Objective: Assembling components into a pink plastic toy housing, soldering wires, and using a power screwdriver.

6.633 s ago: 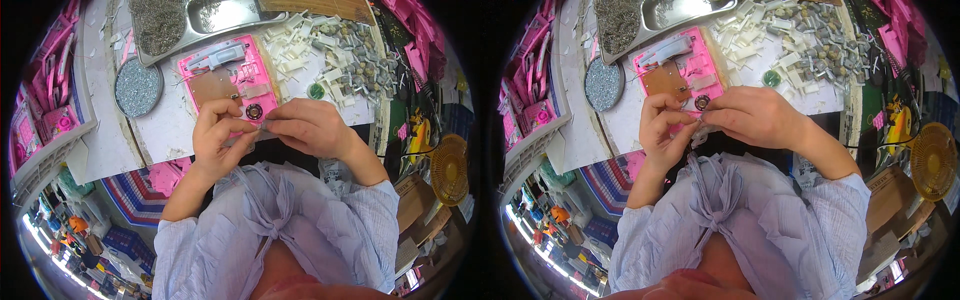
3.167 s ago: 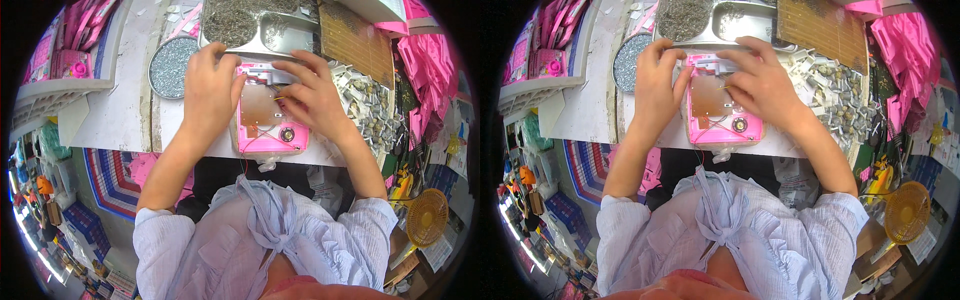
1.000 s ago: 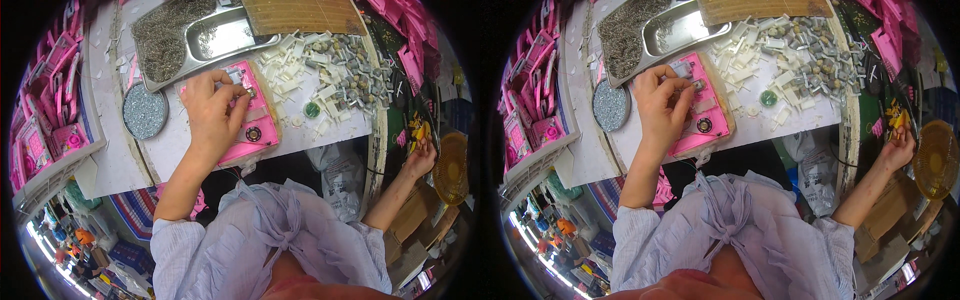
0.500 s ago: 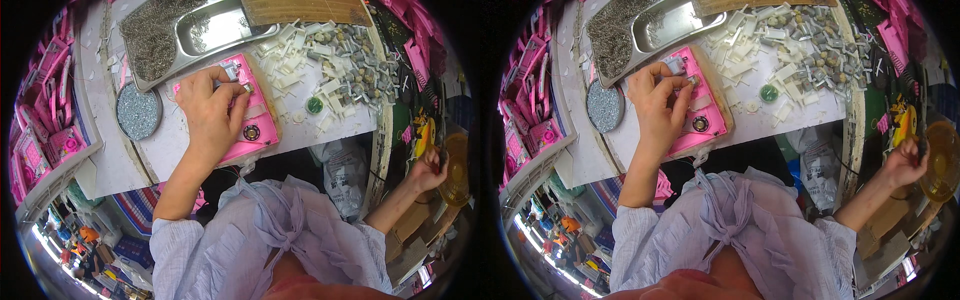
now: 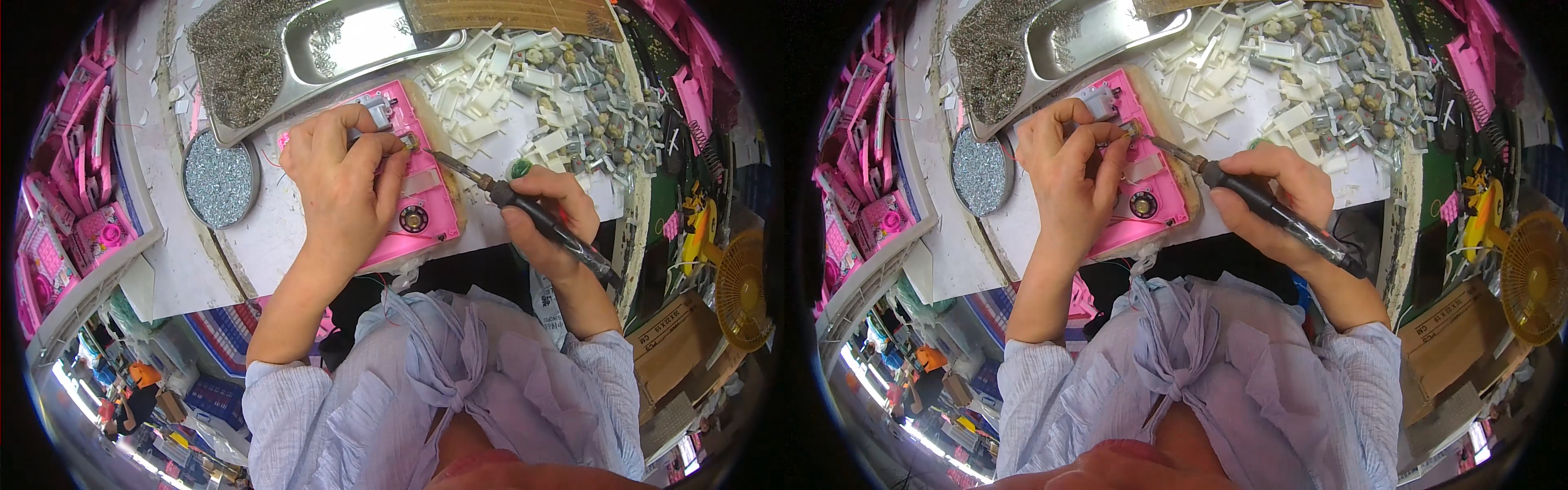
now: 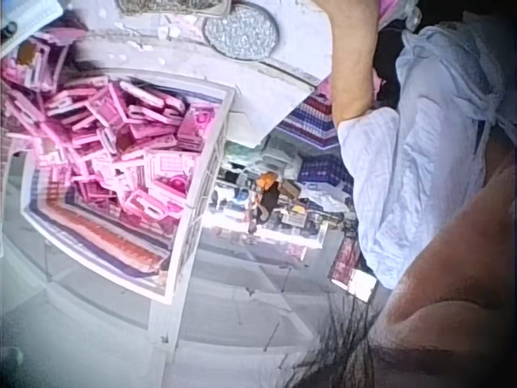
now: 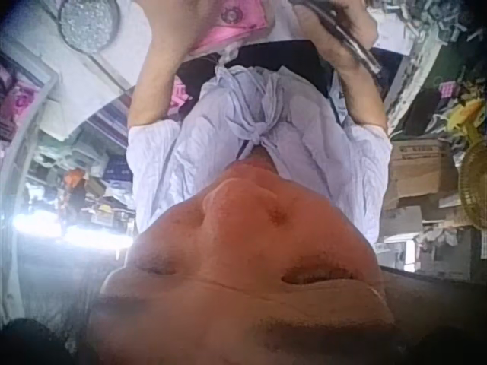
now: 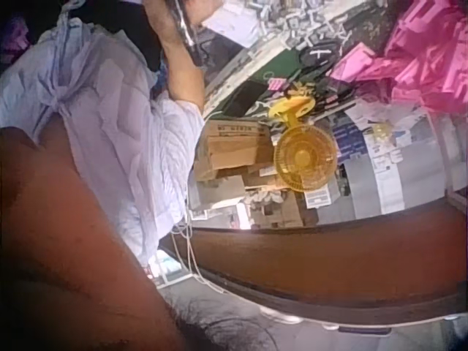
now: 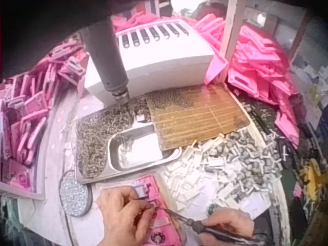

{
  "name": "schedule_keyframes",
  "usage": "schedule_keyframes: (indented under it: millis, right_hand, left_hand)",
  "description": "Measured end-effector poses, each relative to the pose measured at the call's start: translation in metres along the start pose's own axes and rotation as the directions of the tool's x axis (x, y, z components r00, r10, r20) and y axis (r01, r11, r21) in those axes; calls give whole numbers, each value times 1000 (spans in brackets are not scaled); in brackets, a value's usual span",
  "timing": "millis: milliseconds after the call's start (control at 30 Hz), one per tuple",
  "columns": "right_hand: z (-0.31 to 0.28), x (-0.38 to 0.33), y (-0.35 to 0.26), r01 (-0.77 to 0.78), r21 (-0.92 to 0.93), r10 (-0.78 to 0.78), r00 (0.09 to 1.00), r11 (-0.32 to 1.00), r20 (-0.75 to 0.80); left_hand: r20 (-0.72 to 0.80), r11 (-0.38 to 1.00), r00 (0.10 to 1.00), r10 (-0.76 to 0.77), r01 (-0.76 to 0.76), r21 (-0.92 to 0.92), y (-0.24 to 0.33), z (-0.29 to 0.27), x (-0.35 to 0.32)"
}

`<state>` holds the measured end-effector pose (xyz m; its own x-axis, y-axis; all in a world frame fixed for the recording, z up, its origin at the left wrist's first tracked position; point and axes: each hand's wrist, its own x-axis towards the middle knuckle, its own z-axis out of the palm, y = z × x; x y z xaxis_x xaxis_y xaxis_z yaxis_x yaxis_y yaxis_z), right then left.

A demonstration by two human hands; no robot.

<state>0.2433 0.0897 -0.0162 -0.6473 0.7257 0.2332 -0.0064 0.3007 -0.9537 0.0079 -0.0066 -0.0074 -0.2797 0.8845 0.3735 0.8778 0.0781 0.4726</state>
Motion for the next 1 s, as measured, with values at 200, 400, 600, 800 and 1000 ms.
schedule_keyframes:
  millis: [200,400,600,800,1000]
  right_hand:
    - [6,4,4,36,-1,-36,999,999,-5]
    - [10,7,4,52,-6,-52,999,999,-15]
    - [9,8,4,56,-17,-56,998,998,6]
    - [7,7,4,59,-28,-59,998,998,5]
    - [5,8,3,78,-9,-78,997,997,10]
  left_hand:
    - [2,1000,1000,7,-7,-8,0,0,0]
    - [-1,1000,1000,10,-10,-3,-1,1,1]
    - [-2,999,999,33,-33,22,1,-1,2]
    - [3,1000,1000,22,-22,18,1,0,0]
    - [-2,999,1000,25,-25,35,1,0,0]
